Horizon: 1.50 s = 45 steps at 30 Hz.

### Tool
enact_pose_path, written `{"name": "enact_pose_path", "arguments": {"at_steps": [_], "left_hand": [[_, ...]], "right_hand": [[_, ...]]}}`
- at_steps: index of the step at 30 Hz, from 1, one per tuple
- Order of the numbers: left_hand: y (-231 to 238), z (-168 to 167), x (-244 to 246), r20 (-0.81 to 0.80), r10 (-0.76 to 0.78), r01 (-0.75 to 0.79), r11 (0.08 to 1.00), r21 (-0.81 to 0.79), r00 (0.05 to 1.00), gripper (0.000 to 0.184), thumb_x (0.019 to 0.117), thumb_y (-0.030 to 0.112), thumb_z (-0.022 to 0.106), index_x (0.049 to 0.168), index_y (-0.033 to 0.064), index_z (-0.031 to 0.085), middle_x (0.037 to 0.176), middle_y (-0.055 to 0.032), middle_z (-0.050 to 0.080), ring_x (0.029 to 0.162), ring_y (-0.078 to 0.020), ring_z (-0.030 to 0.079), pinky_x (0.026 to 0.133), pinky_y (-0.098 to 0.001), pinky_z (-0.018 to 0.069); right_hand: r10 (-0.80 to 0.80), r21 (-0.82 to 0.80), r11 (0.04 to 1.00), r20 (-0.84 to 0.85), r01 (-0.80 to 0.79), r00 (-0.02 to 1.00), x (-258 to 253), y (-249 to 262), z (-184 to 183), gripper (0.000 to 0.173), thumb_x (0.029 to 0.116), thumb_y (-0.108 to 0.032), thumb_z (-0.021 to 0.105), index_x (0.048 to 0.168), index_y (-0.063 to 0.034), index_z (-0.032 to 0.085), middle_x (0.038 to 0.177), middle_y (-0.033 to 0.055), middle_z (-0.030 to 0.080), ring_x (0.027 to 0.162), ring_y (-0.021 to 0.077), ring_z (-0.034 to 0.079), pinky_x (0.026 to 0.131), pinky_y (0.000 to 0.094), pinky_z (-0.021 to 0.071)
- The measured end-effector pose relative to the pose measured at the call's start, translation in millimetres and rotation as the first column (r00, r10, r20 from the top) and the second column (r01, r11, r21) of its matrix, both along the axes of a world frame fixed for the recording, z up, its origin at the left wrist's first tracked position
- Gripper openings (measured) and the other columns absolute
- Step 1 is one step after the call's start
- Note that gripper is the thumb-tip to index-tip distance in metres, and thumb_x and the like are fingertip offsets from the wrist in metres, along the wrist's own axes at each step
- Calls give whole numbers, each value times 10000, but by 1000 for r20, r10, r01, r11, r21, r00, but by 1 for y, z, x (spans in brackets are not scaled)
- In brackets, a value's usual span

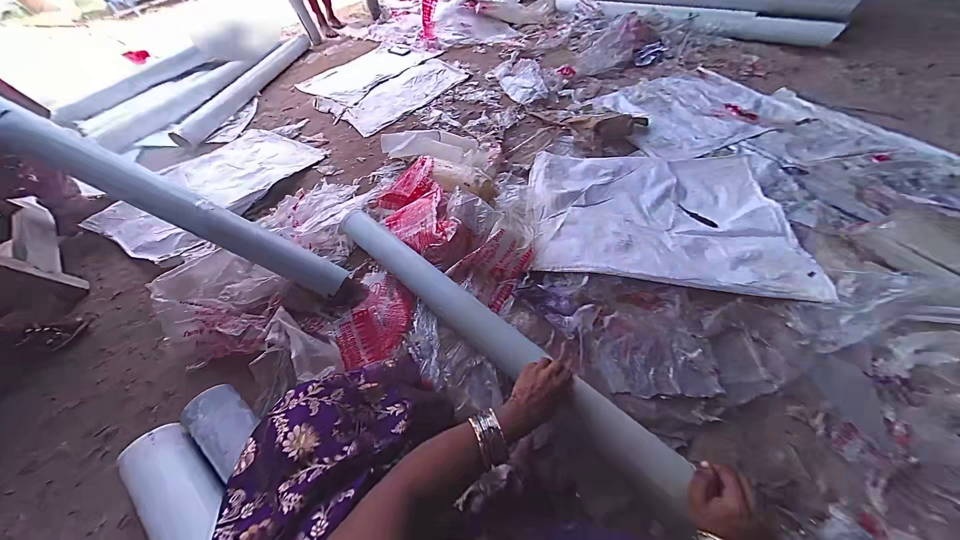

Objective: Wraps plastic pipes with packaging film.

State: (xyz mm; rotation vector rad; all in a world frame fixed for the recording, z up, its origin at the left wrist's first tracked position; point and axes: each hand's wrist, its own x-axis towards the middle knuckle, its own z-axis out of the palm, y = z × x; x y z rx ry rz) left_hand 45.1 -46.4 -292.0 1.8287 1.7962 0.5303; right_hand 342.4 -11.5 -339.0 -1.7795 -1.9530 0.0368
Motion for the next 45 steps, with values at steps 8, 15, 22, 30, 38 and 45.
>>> {"name": "enact_pose_path", "arguments": {"at_steps": [8, 15, 22, 30, 38, 45], "left_hand": [[3, -8, 7, -115, 62, -48, 992, 116, 991, 240, 1004, 108, 561, 1083, -8, 756, 1279, -202, 678, 1265, -408, 593, 1027, -554, 468], [-33, -3, 18, 29, -8, 10, 998, -67, 1000, 223, 974, 103, 577, 1089, 5, 742, 1332, -234, 619, 1330, -441, 509, 1055, -592, 421], [-64, 12, 29, 24, -200, 200, 958, -206, 980, 235, 998, 134, 576, 1106, -6, 730, 1327, -207, 623, 1322, -403, 521, 1078, -557, 418], [-23, 7, -25, 10, 250, -215, 809, 547, 968, 132, 890, 123, 703, 988, 87, 785, 1101, -159, 725, 1063, -401, 671, 899, -561, 523], [1, 15, 3, -168, 130, -149, 983, -104, 977, 351, 920, 227, 693, 1257, 132, 724, 1548, -186, 477, 1457, -431, 381, 1155, -621, 295], [0, 15, 11, -255, 137, -159, 985, -67, 957, 398, 916, 159, 700, 1314, 152, 702, 1553, -203, 474, 1445, -463, 391, 1144, -655, 283]], "right_hand": [[-6, 64, 998, -3, 6, 1000, -2, 4, 2, 361, 975, -181, 512, 922, 105, 725, 980, 323, 714, 949, 538, 693, 842, 687, 496], [-20, 17, 1000, 4, 20, 1000, -2, 1, 5, 345, 980, -171, 525, 960, 107, 729, 1030, 334, 711, 1010, 534, 686, 899, 690, 479], [-19, 42, 999, 15, 18, 1000, 0, 1, 1, 350, 974, -194, 527, 949, 81, 743, 1015, 307, 723, 992, 513, 697, 883, 676, 493], [-10, 3, 1000, -34, 11, 999, -1, 12, 7, 312, 981, -143, 540, 955, 105, 727, 1003, 315, 721, 982, 512, 699, 883, 665, 496], [-25, 12, 1000, -33, 26, 999, -1, 8, 7, 318, 976, -147, 543, 957, 111, 729, 1028, 324, 720, 999, 528, 693, 898, 672, 491], [-21, 7, 1000, -26, 21, 999, -3, 8, 7, 327, 978, -149, 532, 958, 114, 724, 1020, 324, 718, 992, 525, 694, 893, 670, 492]]}}
